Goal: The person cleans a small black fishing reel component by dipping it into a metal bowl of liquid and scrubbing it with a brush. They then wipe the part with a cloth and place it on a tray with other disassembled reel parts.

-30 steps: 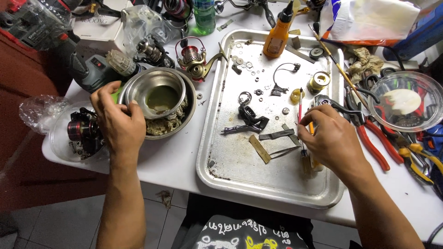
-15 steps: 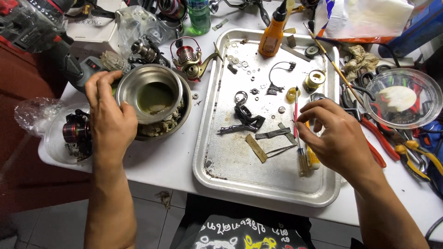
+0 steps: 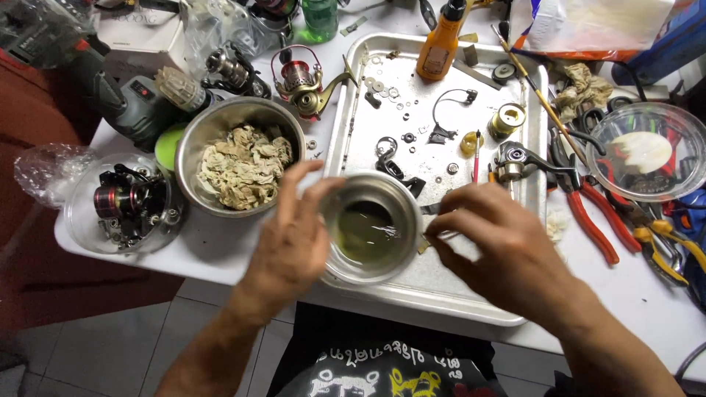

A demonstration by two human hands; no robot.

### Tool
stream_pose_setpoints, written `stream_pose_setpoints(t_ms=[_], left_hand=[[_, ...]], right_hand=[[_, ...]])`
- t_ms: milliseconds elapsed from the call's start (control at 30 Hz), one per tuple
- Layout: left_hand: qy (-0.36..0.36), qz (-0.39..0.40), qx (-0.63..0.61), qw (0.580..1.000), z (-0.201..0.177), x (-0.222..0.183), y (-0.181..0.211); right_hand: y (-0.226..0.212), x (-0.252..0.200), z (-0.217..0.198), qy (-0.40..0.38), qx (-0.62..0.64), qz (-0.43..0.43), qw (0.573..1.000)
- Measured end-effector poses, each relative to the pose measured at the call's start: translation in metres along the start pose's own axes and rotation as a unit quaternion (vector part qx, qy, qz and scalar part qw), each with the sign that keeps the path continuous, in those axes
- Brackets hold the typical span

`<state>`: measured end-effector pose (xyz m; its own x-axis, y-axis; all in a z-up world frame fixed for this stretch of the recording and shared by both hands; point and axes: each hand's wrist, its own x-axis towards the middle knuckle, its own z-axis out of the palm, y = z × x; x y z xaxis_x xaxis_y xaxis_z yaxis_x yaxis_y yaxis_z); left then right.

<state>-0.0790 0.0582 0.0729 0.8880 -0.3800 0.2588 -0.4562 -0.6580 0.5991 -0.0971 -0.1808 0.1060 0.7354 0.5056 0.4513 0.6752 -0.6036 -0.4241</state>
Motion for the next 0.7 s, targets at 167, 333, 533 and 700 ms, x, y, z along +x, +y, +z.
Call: stream_pose_setpoints(t_ms=[167, 333, 533, 700], left_hand=[[-0.060, 0.001, -0.034, 0.998, 0.034, -0.006, 0.000], [-0.065, 0.022, -0.032, 0.997, 0.043, -0.010, -0.002], [-0.053, 0.043, -0.049, 0.996, 0.047, -0.012, -0.006], [-0.048, 0.076, -0.021, 0.996, 0.050, -0.014, -0.011]], right_hand=[[0.016, -0.016, 0.036, -0.120, -0.090, -0.026, 0.988], [0.029, -0.019, 0.051, -0.178, -0.125, -0.026, 0.976], [0.034, -0.021, 0.054, -0.223, -0.122, 0.011, 0.967], [0.032, -0.018, 0.034, -0.144, -0.047, 0.004, 0.988]])
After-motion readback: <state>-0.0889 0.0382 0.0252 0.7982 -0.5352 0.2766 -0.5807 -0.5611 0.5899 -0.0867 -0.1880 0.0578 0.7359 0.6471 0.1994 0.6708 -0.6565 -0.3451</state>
